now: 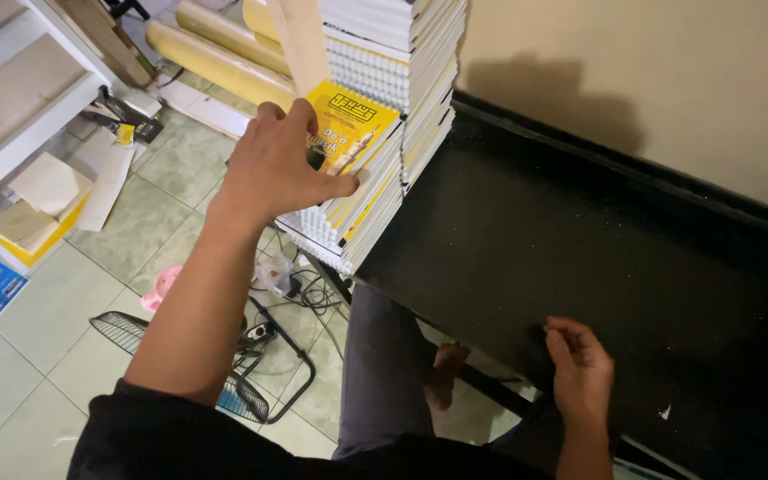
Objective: The person takes a stack of white paper sheets and a yellow cover, places them on a black binding machine, and presses down to bind them. The person then flips the notebook to check the binding and places it on a stack of finished notebooks.
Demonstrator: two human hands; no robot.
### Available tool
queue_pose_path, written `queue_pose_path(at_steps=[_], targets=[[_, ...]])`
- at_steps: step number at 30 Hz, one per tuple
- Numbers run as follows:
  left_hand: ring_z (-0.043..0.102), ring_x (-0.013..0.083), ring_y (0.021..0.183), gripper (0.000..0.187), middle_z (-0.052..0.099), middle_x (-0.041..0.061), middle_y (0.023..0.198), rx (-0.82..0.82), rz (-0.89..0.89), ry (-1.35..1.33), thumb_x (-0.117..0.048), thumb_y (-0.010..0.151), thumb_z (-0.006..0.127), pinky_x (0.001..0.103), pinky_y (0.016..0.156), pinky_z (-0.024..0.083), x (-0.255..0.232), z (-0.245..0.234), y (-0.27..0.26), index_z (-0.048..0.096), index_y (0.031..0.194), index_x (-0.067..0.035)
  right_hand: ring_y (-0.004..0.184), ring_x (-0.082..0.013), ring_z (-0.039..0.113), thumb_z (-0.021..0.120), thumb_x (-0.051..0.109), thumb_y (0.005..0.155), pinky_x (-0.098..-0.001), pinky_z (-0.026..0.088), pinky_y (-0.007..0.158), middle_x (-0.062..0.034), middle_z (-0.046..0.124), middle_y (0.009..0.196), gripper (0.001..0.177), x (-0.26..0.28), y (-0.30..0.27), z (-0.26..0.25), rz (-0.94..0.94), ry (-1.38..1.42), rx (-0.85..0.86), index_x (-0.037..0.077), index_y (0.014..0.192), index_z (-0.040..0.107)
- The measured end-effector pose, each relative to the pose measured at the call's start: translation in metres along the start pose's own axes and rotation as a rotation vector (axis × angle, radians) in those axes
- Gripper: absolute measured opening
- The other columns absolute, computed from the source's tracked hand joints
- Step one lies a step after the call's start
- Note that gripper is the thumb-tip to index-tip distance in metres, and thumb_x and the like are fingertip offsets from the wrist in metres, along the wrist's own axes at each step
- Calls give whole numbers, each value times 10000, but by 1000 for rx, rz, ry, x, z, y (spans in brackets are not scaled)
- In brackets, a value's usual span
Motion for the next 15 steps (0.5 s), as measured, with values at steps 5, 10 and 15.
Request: queue_pose_path(at_steps=[5, 10, 15], targets=[[555, 291, 853, 751, 497, 98, 1085, 99, -23, 57, -688, 666, 707, 445, 704, 444, -1, 7, 2, 456, 1119, -143, 1184, -221, 625, 577, 91, 1010, -412, 511, 1009, -88, 661, 1280, 258, 26, -15, 3, 219, -165, -16, 128, 1250, 663], [607, 373, 1019, 850, 544, 149, 1186, 164, -31, 131, -746, 664, 722, 490, 877, 436, -7, 9, -3, 464, 1193, -132, 1030, -167, 675, 661, 73, 984, -321, 540, 899, -52, 729, 1088, 138, -21, 8, -1, -64, 50, -7, 97, 1092, 743], [457, 439, 1410, 692, 538, 299, 1462, -490, 495, 300, -552, 707, 853, 587, 1103, 308, -82, -4, -40, 647, 1116, -32, 938, -118, 709, 714, 137, 935, -286, 546, 836, 1, 790, 1042, 170, -26, 14, 5, -64, 1, 105, 151, 1086, 791]])
Point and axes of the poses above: each hand's wrist, its own y-axis towards the middle knuckle, its own z-axis out of the palm, x = y × z, the point moved 10 cm from there along y, towards the middle knuckle
